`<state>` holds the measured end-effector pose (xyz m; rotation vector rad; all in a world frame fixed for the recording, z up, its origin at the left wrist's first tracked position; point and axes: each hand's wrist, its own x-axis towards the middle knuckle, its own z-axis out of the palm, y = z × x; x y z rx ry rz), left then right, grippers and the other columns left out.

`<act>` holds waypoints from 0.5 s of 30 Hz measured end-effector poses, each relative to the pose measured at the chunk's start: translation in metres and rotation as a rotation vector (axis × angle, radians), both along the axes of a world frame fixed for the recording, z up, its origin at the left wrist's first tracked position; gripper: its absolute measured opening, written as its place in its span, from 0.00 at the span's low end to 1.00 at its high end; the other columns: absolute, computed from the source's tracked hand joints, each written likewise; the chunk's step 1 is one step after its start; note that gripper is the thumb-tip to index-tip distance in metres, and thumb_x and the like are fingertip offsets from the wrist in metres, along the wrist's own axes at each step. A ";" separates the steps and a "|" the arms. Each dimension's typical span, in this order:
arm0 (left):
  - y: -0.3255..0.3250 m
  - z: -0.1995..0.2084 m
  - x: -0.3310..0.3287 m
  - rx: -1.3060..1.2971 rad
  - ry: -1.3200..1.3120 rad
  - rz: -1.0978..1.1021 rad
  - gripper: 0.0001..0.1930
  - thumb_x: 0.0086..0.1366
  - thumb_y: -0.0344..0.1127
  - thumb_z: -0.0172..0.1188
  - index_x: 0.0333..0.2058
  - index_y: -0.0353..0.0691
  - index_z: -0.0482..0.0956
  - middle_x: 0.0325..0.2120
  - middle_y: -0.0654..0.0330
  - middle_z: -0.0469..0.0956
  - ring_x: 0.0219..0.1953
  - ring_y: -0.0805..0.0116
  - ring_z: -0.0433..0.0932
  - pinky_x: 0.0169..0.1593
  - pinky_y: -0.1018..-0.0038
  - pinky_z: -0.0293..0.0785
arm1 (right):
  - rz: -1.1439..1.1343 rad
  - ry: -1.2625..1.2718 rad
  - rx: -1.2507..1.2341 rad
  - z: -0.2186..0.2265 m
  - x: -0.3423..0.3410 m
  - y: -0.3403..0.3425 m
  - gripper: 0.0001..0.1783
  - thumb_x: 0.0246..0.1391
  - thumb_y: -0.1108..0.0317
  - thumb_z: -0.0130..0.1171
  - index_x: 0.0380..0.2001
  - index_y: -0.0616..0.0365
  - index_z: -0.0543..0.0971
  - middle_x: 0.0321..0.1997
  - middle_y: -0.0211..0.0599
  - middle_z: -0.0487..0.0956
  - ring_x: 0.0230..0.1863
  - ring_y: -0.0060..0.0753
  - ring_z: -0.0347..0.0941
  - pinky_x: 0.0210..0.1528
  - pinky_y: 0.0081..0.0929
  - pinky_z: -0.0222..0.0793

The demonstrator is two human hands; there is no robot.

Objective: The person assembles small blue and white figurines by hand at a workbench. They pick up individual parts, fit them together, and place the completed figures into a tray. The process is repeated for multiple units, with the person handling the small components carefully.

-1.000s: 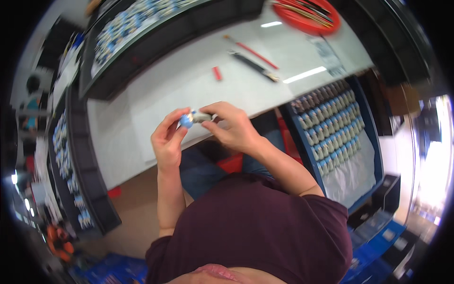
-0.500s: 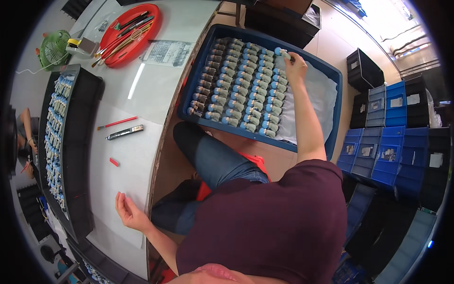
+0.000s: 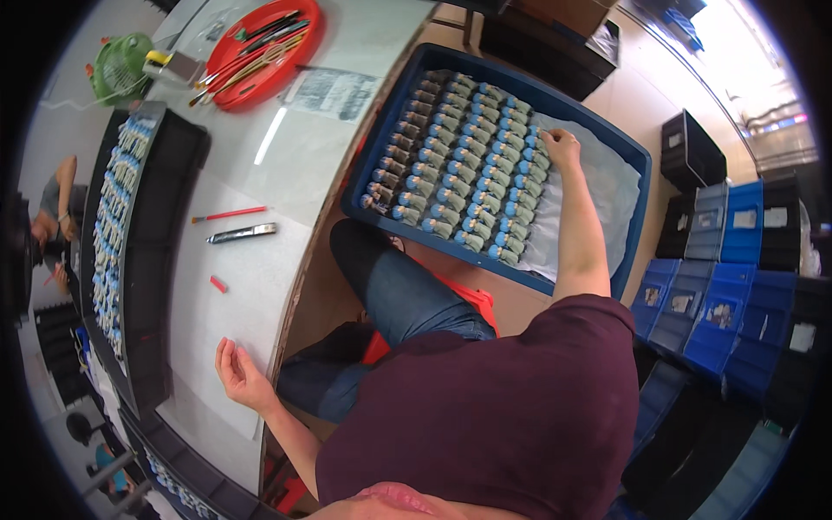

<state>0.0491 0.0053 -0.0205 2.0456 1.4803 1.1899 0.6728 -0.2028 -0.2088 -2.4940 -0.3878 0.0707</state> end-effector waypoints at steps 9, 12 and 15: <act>0.001 0.034 -0.009 0.043 -0.041 -0.086 0.09 0.52 0.20 0.55 0.34 0.35 0.77 0.36 0.54 0.75 0.40 0.57 0.75 0.44 0.70 0.70 | 0.153 -0.392 0.216 0.025 -0.006 0.044 0.27 0.50 0.57 0.58 0.49 0.63 0.70 0.46 0.47 0.74 0.45 0.41 0.72 0.47 0.31 0.68; 0.009 0.046 -0.020 0.057 0.014 -0.141 0.10 0.51 0.20 0.56 0.34 0.36 0.77 0.38 0.56 0.76 0.41 0.59 0.75 0.43 0.72 0.71 | 0.361 -0.202 0.489 0.095 -0.076 0.112 0.23 0.52 0.65 0.58 0.50 0.59 0.69 0.46 0.42 0.74 0.43 0.30 0.71 0.44 0.24 0.68; 0.017 0.077 -0.041 0.165 0.041 -0.161 0.11 0.51 0.20 0.57 0.34 0.36 0.77 0.37 0.56 0.76 0.40 0.59 0.75 0.42 0.71 0.71 | 0.724 -0.025 0.719 0.173 -0.178 0.185 0.20 0.53 0.73 0.55 0.50 0.58 0.69 0.46 0.36 0.73 0.42 0.23 0.70 0.42 0.19 0.66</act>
